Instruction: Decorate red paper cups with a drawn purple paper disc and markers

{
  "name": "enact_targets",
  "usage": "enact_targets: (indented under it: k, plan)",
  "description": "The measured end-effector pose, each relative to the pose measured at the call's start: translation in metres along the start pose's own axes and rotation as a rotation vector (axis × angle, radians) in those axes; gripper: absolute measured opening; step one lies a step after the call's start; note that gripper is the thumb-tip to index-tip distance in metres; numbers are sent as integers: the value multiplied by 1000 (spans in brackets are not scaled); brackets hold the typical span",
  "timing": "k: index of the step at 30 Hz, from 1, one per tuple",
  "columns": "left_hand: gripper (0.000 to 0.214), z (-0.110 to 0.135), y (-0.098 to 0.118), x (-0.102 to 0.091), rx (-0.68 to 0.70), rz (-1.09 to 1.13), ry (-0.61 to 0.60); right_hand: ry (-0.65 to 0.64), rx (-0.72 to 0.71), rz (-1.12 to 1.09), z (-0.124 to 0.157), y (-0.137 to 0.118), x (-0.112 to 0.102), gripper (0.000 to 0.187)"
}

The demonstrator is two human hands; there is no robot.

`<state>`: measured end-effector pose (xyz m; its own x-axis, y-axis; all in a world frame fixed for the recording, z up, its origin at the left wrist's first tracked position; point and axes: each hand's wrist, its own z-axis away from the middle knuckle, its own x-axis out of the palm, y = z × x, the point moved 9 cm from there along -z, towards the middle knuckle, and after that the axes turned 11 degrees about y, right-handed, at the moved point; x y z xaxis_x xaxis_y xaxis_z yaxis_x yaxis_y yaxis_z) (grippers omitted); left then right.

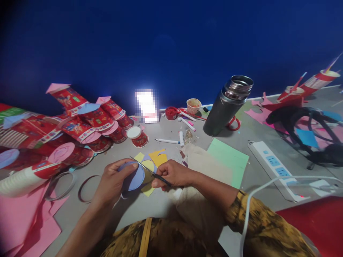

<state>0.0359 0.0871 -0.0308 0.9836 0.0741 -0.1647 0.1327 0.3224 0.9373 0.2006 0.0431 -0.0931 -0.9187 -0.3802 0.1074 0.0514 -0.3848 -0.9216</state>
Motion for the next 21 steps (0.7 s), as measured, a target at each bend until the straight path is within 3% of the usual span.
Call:
enact_targets:
  k: [21]
  plan:
    - [34,4,-1,-1,-61,65,-28,4,60,-62,0,-3,4,50]
